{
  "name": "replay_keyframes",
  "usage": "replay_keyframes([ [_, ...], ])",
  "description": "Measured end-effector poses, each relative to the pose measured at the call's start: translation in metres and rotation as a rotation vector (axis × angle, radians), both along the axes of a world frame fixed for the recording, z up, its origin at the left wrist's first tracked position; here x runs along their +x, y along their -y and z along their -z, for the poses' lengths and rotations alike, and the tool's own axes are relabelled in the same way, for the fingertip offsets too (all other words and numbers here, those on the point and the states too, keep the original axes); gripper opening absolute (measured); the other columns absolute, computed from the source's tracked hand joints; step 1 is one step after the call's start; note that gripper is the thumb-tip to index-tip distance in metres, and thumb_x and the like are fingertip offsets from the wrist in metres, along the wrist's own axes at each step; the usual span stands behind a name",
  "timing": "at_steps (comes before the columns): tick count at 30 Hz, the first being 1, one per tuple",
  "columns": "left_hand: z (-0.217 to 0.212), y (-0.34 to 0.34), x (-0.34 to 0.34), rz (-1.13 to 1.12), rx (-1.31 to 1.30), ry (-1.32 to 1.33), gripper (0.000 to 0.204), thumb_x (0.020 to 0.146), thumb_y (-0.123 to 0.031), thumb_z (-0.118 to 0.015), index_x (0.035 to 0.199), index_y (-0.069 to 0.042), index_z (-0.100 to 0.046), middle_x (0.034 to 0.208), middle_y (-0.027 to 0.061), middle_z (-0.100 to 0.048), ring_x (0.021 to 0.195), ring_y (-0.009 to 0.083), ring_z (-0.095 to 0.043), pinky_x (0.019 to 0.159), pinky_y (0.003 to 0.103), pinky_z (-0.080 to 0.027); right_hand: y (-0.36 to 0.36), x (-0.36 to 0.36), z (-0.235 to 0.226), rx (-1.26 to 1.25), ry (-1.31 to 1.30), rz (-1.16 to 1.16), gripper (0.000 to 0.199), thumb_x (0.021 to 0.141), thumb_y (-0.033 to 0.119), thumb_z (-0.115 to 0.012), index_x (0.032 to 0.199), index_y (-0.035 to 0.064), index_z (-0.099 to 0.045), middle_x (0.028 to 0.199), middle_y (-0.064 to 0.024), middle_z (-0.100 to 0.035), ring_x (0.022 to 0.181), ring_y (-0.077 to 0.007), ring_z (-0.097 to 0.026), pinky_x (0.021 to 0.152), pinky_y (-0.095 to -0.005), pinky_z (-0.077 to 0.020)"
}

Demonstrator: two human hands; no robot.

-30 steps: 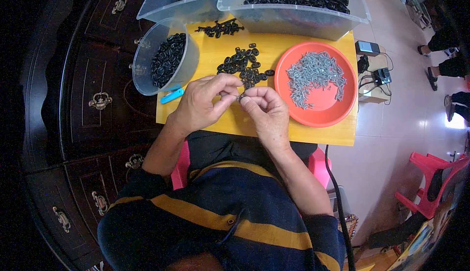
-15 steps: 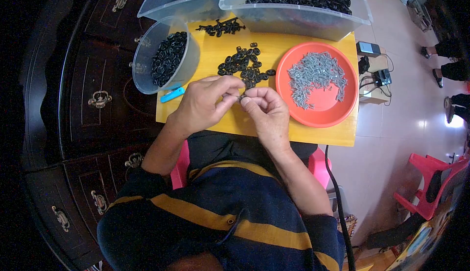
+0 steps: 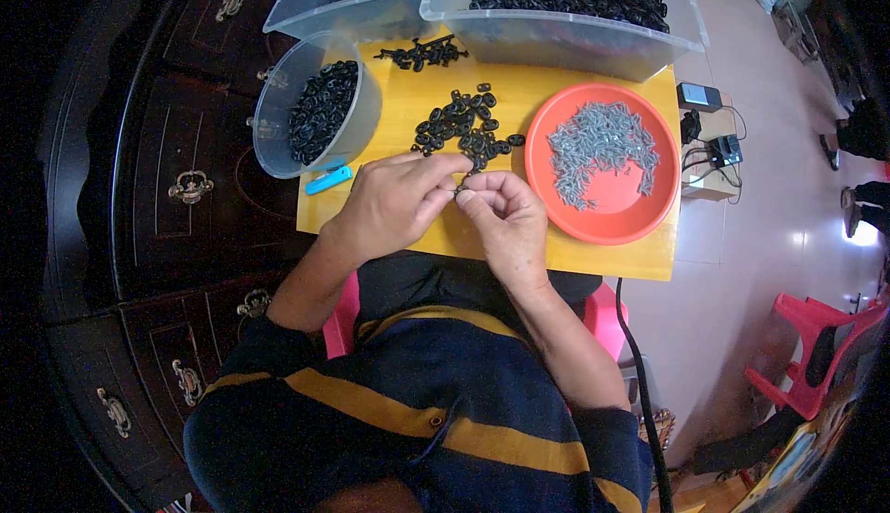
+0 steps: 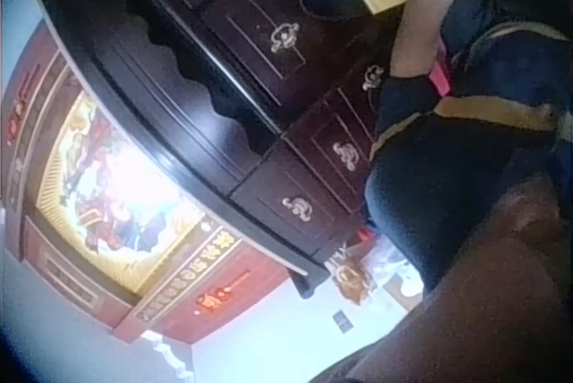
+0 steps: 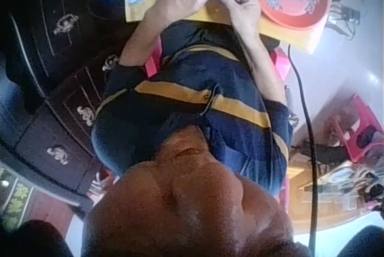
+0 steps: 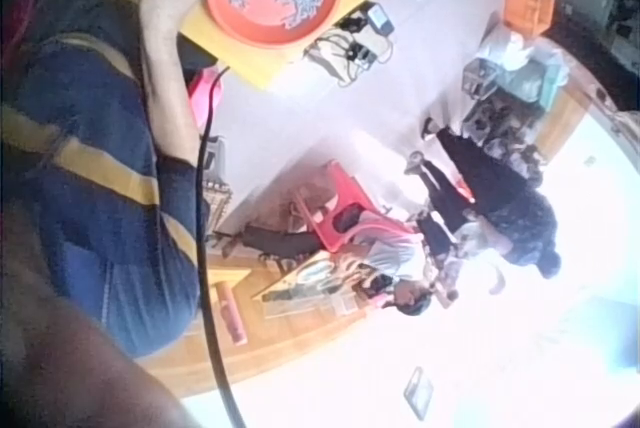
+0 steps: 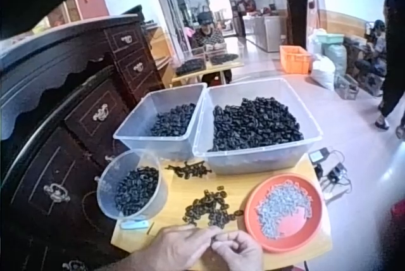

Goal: The person assembles small plastic hardware by picking screws from a tray and fitting them into plastic pieces by hand.

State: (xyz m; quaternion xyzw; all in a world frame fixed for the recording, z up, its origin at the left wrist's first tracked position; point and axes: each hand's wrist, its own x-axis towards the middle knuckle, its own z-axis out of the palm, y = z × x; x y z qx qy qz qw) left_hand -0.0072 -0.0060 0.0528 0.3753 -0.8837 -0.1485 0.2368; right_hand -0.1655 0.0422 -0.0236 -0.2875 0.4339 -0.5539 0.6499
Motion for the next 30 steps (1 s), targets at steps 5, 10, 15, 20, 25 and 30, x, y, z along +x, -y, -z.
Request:
replay_keyframes([
  [5,0.0,0.0,0.003,0.022,0.081,-0.017,0.034,0.084,-0.003,-0.064,0.117,-0.007,-0.059,0.085,0.0144,-0.067,0.079,0.0333,-0.067,0.068,0.043,-0.053,-0.001,0.003,0.001,-0.016,-0.007,-0.016,0.011,0.091,0.0,-0.067,0.101,-0.0001,-0.063,0.09,0.0002,-0.066,0.08,-0.0045,-0.062,0.073,-0.0192,-0.0502],
  [10,0.0,0.0,0.003,0.061,0.104,0.002,0.035,0.085,-0.001,-0.061,0.119,-0.004,-0.057,0.085,0.0174,-0.066,0.08,0.0356,-0.066,0.07,0.045,-0.052,-0.002,0.004,0.003,-0.024,-0.043,-0.029,0.011,0.091,0.0,-0.067,0.102,-0.0004,-0.062,0.089,0.0007,-0.066,0.08,-0.0046,-0.061,0.073,-0.0193,-0.0501],
  [15,-0.006,0.007,0.012,0.007,0.327,-0.043,0.041,0.081,-0.004,-0.07,0.12,-0.007,-0.059,0.088,0.011,-0.068,0.079,0.027,-0.068,0.071,0.038,-0.054,-0.001,0.004,-0.001,-0.013,0.03,-0.032,0.012,0.092,0.001,-0.066,0.104,0.0001,-0.062,0.09,-0.0001,-0.066,0.082,-0.006,-0.062,0.075,-0.0201,-0.0507],
  [20,-0.002,0.016,0.023,-0.067,0.281,-0.038,0.038,0.08,-0.006,-0.073,0.116,-0.005,-0.062,0.09,0.0105,-0.068,0.078,0.0252,-0.068,0.07,0.037,-0.054,0.003,-0.002,-0.008,-0.008,0.114,0.058,0.017,0.095,0.006,-0.064,0.111,0.0014,-0.06,0.097,-0.0069,-0.07,0.084,-0.0101,-0.064,0.076,-0.0239,-0.0521],
  [25,0.035,0.019,0.023,-0.149,0.185,0.097,0.03,0.081,-0.011,-0.071,0.11,-0.005,-0.064,0.092,0.0118,-0.068,0.081,0.0267,-0.069,0.069,0.037,-0.054,0.005,-0.005,-0.006,0.028,0.174,0.077,0.02,0.095,0.008,-0.064,0.114,0.0023,-0.06,0.102,-0.0096,-0.071,0.084,-0.0106,-0.064,0.078,-0.0245,-0.0518],
  [30,0.048,0.017,0.009,-0.137,0.165,0.047,0.029,0.082,-0.012,-0.07,0.11,-0.006,-0.065,0.092,0.0112,-0.066,0.081,0.0299,-0.068,0.07,0.041,-0.054,0.007,-0.008,-0.007,0.01,0.249,0.186,0.02,0.095,0.008,-0.064,0.114,0.0038,-0.06,0.104,-0.01,-0.07,0.084,-0.0109,-0.064,0.078,-0.024,-0.0517],
])
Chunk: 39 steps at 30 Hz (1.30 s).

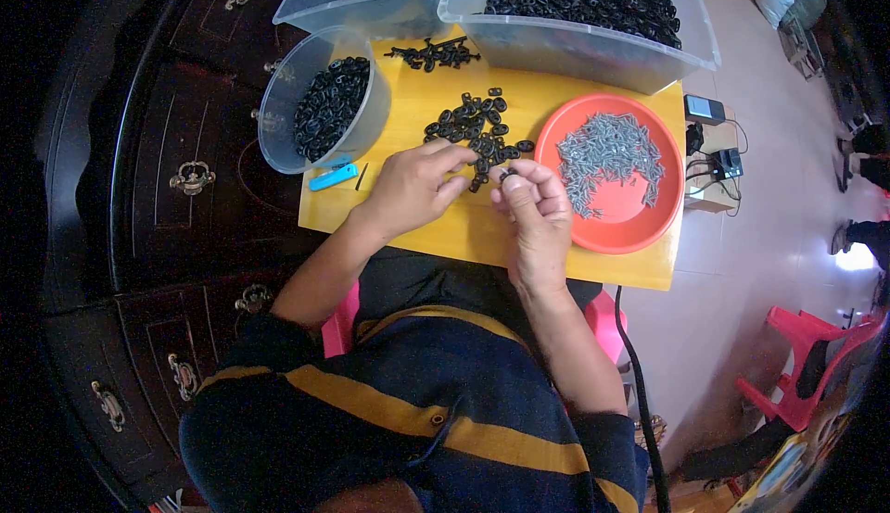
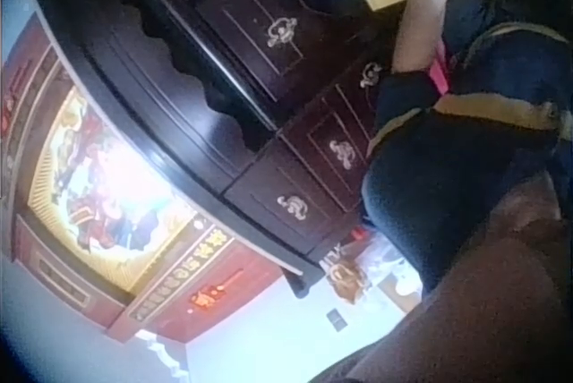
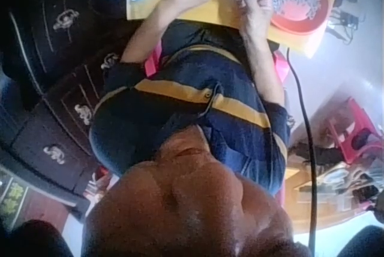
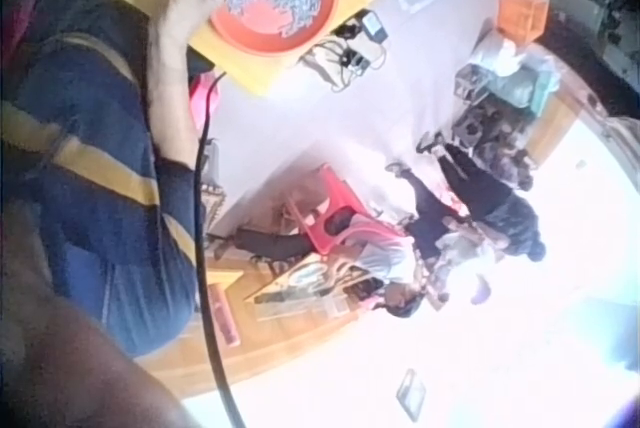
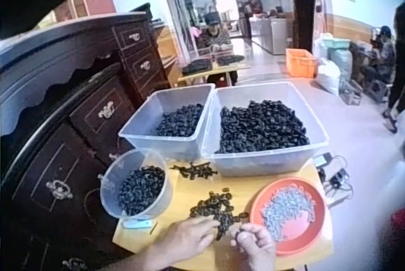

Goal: The person assembles small plastic hardware by picking screws from a tray and fitting them into plastic pieces by hand.

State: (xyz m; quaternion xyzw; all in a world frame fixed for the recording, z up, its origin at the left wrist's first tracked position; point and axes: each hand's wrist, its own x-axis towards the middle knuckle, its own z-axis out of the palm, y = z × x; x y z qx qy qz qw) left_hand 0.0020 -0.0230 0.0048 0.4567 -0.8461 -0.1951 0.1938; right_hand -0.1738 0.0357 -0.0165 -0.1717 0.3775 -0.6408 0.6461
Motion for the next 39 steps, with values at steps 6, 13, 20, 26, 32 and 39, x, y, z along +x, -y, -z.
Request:
replay_keyframes([
  [6,0.003,0.0,-0.011,0.011,0.011,0.009,0.026,0.082,-0.011,-0.069,0.108,-0.009,-0.067,0.094,0.011,-0.065,0.084,0.0329,-0.066,0.071,0.043,-0.054,0.0,-0.003,0.001,-0.032,0.068,0.049,0.017,0.095,0.007,-0.064,0.111,0.0065,-0.059,0.103,-0.0094,-0.069,0.083,-0.0117,-0.064,0.077,-0.0234,-0.0522],
  [13,0.004,0.003,-0.004,0.016,0.011,0.053,0.022,0.083,-0.01,-0.068,0.105,-0.009,-0.069,0.094,0.0098,-0.066,0.084,0.0322,-0.066,0.072,0.043,-0.054,0.001,-0.004,0.0,-0.037,0.06,0.059,0.016,0.096,0.006,-0.063,0.111,0.0062,-0.059,0.103,-0.0095,-0.069,0.083,-0.0108,-0.063,0.077,-0.0231,-0.0527],
  [20,0.006,0.009,-0.001,0.062,-0.012,0.046,0.02,0.083,-0.011,-0.068,0.102,-0.01,-0.069,0.092,0.0089,-0.065,0.082,0.0314,-0.066,0.069,0.043,-0.053,0.001,-0.003,0.0,-0.031,0.053,0.047,0.017,0.096,0.006,-0.063,0.112,0.0057,-0.059,0.103,-0.0101,-0.069,0.083,-0.0101,-0.063,0.076,-0.0226,-0.0529],
  [26,0.011,0.011,-0.005,0.096,-0.11,0.095,0.015,0.082,-0.014,-0.069,0.096,-0.008,-0.068,0.09,0.0091,-0.065,0.078,0.031,-0.066,0.064,0.042,-0.053,0.001,-0.001,-0.004,-0.025,0.03,0.062,0.016,0.096,0.006,-0.062,0.111,0.0053,-0.059,0.103,-0.0106,-0.069,0.083,-0.0105,-0.063,0.076,-0.023,-0.0529],
  [32,0.016,0.012,-0.003,0.03,-0.172,-0.133,0.011,0.083,-0.007,-0.067,0.093,-0.004,-0.066,0.08,0.0098,-0.064,0.065,0.0259,-0.065,0.058,0.037,-0.052,0.0,-0.002,-0.002,-0.051,-0.005,0.036,0.015,0.097,0.006,-0.061,0.112,0.0047,-0.059,0.104,-0.0088,-0.067,0.092,-0.0118,-0.065,0.079,-0.0245,-0.0533],
  [39,0.01,0.006,0.0,-0.163,0.319,-0.584,0.001,0.088,0.0,-0.061,0.088,0.0,-0.061,0.073,0.0027,-0.062,0.061,0.0074,-0.059,0.055,0.025,-0.048,-0.001,-0.001,-0.002,-0.029,-0.019,0.022,0.014,0.097,0.006,-0.06,0.111,0.0046,-0.059,0.104,-0.0082,-0.068,0.092,-0.0114,-0.064,0.08,-0.0251,-0.053],
])
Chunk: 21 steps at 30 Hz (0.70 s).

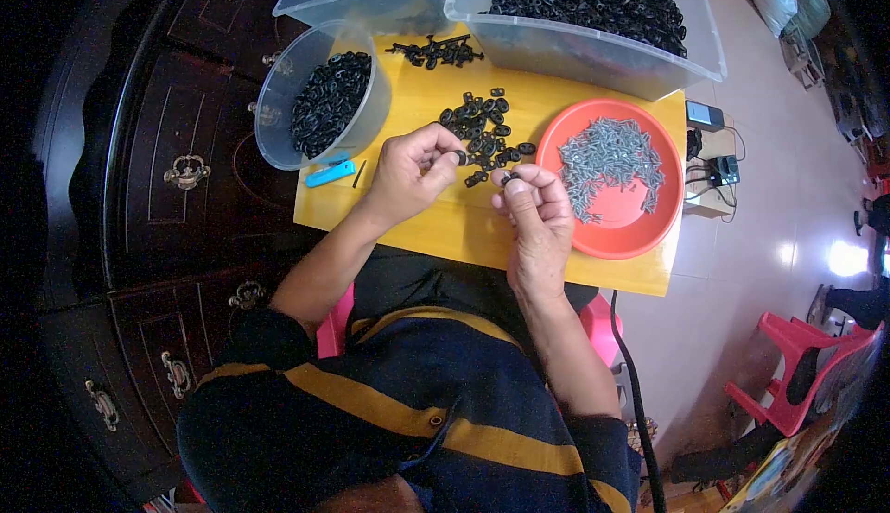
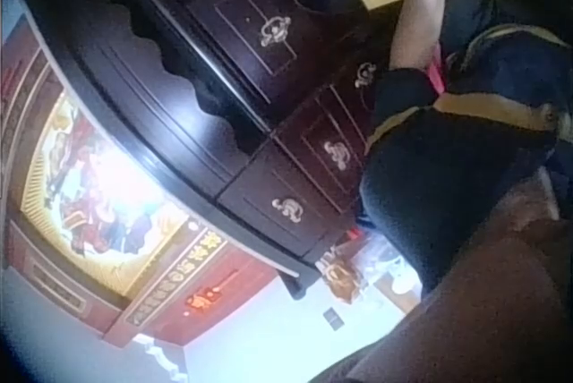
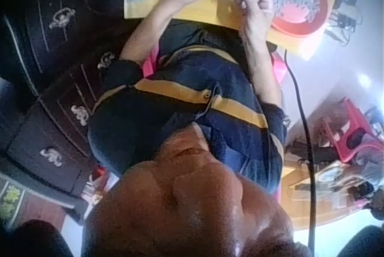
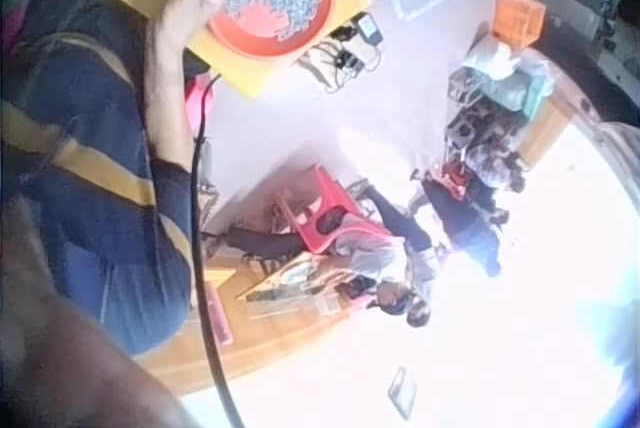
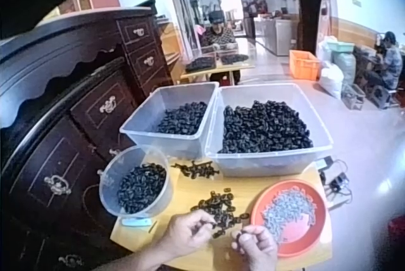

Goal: The person assembles small plastic hardware by picking screws from a tray and fitting them into plastic pieces by hand.

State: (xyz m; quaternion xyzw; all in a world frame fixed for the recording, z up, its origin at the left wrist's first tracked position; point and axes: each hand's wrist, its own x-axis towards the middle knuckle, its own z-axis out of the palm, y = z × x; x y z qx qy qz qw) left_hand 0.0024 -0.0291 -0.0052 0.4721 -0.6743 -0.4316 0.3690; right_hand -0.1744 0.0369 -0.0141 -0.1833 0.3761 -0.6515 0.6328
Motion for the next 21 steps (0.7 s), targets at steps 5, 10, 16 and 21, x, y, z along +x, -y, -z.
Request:
replay_keyframes([
  [5,-0.004,-0.008,-0.006,0.004,0.244,-0.323,0.003,0.092,0.0,-0.058,0.094,0.0,-0.06,0.08,0.0006,-0.062,0.066,0.0057,-0.06,0.058,0.021,-0.05,0.001,0.001,0.0,0.0,-0.037,-0.051,0.013,0.097,0.008,-0.061,0.11,0.0046,-0.06,0.102,-0.0085,-0.07,0.086,-0.0104,-0.063,0.078,-0.0241,-0.0512],
  [10,-0.008,-0.017,-0.01,0.072,0.336,-0.406,0.007,0.094,0.0,-0.055,0.099,0.001,-0.06,0.088,0.0036,-0.064,0.067,0.0066,-0.059,0.063,0.022,-0.05,-0.002,0.003,-0.002,0.003,-0.038,-0.113,0.013,0.098,0.009,-0.06,0.11,0.0044,-0.06,0.102,-0.009,-0.07,0.085,-0.0111,-0.063,0.079,-0.0247,-0.0509],
  [16,-0.006,-0.023,-0.012,0.082,0.225,-0.403,0.017,0.094,0.0,-0.058,0.112,0.002,-0.06,0.093,0.0046,-0.063,0.071,0.0065,-0.059,0.065,0.021,-0.05,-0.002,0.004,0.0,0.025,-0.016,-0.104,0.014,0.098,0.009,-0.06,0.111,0.0039,-0.06,0.101,-0.0097,-0.07,0.086,-0.0134,-0.066,0.079,-0.0259,-0.052],
  [21,-0.002,-0.026,-0.014,0.082,0.001,-0.276,0.025,0.088,0.007,-0.063,0.113,0.002,-0.065,0.091,0.0062,-0.067,0.073,0.0092,-0.067,0.063,0.022,-0.052,-0.002,0.004,0.001,0.01,0.004,-0.099,0.014,0.098,0.01,-0.06,0.111,0.004,-0.059,0.101,-0.0096,-0.07,0.088,-0.0139,-0.067,0.081,-0.0266,-0.0529],
])
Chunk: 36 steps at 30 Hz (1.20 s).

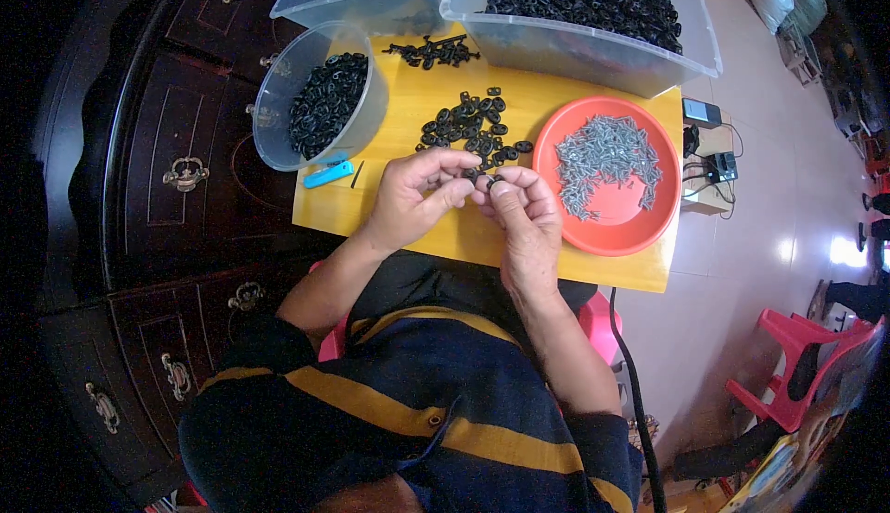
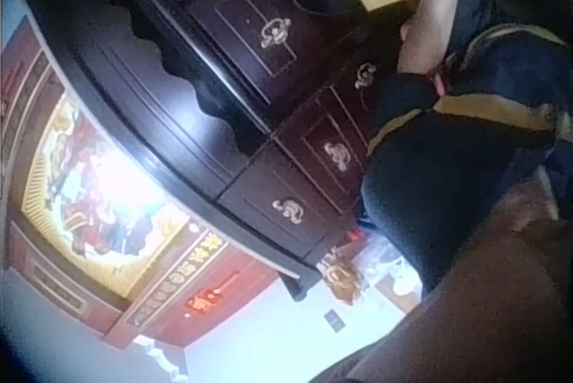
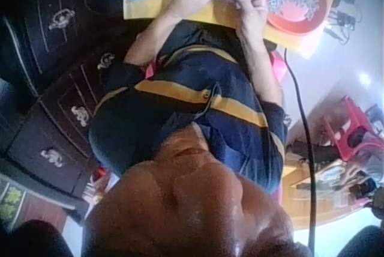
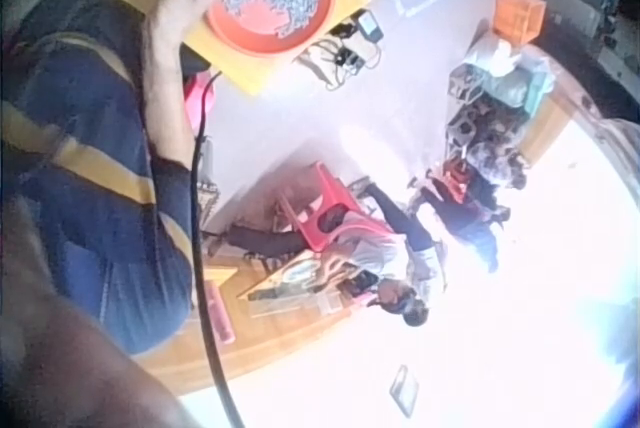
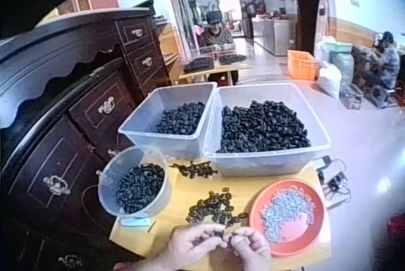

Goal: The person assembles small plastic hardware by picking screws from a tray and fitting them into plastic pieces by hand.

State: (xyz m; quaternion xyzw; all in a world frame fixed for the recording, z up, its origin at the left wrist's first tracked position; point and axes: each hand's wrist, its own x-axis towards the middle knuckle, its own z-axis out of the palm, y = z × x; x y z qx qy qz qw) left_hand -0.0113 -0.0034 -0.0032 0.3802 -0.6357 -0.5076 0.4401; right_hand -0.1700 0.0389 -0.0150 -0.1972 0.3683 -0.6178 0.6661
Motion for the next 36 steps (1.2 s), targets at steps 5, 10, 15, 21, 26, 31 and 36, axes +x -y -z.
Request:
replay_keyframes([
  [5,-0.011,0.001,0.004,0.021,-0.148,0.144,0.03,0.085,0.007,-0.067,0.115,0.002,-0.066,0.093,0.0088,-0.069,0.076,0.0114,-0.07,0.065,0.023,-0.053,-0.001,-0.001,0.0,0.011,0.023,0.005,0.014,0.099,0.011,-0.06,0.111,0.0048,-0.059,0.1,-0.0083,-0.07,0.088,-0.0135,-0.068,0.08,-0.0263,-0.0535],
  [10,-0.012,0.001,0.003,0.025,-0.123,0.13,0.031,0.085,0.008,-0.067,0.115,0.001,-0.066,0.093,0.0087,-0.069,0.077,0.0115,-0.071,0.065,0.023,-0.053,0.0,-0.001,-0.001,0.003,0.025,0.001,0.014,0.099,0.012,-0.06,0.111,0.005,-0.059,0.1,-0.0085,-0.07,0.088,-0.014,-0.068,0.079,-0.0265,-0.0537],
  [15,-0.011,0.001,0.003,0.027,-0.011,0.04,0.029,0.085,0.009,-0.066,0.113,0.001,-0.066,0.093,0.0075,-0.067,0.078,0.0116,-0.071,0.064,0.022,-0.053,0.0,-0.001,-0.001,-0.007,0.031,-0.007,0.015,0.098,0.012,-0.061,0.111,0.0046,-0.059,0.1,-0.0089,-0.07,0.088,-0.0146,-0.068,0.08,-0.0269,-0.0532],
  [21,-0.025,0.009,0.008,0.06,-0.168,0.223,0.033,0.081,0.007,-0.069,0.112,-0.003,-0.069,0.09,0.0033,-0.064,0.077,0.0083,-0.06,0.067,0.022,-0.049,0.0,-0.001,-0.001,-0.006,-0.053,-0.058,0.014,0.098,0.011,-0.061,0.109,0.0033,-0.059,0.099,-0.0085,-0.07,0.086,-0.0135,-0.066,0.079,-0.0258,-0.0516],
  [26,-0.028,0.01,0.011,0.086,-0.165,0.257,0.031,0.081,0.006,-0.07,0.111,-0.003,-0.069,0.089,0.0039,-0.063,0.078,0.0095,-0.06,0.067,0.022,-0.05,0.0,0.0,-0.005,-0.01,-0.135,-0.063,0.013,0.097,0.008,-0.061,0.109,0.0024,-0.06,0.095,-0.0067,-0.07,0.085,-0.0113,-0.064,0.077,-0.0241,-0.05],
  [31,-0.03,0.011,0.012,0.104,-0.153,0.276,0.031,0.081,0.005,-0.07,0.111,-0.003,-0.069,0.089,0.0041,-0.063,0.078,0.01,-0.061,0.067,0.023,-0.05,-0.001,0.001,-0.001,-0.034,-0.145,-0.07,0.013,0.097,0.007,-0.061,0.109,0.0017,-0.06,0.096,-0.0062,-0.069,0.084,-0.0108,-0.064,0.077,-0.0237,-0.0496],
  [36,-0.03,0.011,0.015,0.133,-0.162,0.3,0.031,0.081,0.005,-0.07,0.112,-0.003,-0.069,0.089,0.0043,-0.063,0.078,0.0104,-0.06,0.067,0.023,-0.05,-0.001,0.0,-0.002,-0.035,-0.165,-0.075,0.013,0.096,0.006,-0.061,0.108,0.0014,-0.06,0.095,-0.0058,-0.069,0.084,-0.0104,-0.064,0.077,-0.0234,-0.0495],
])
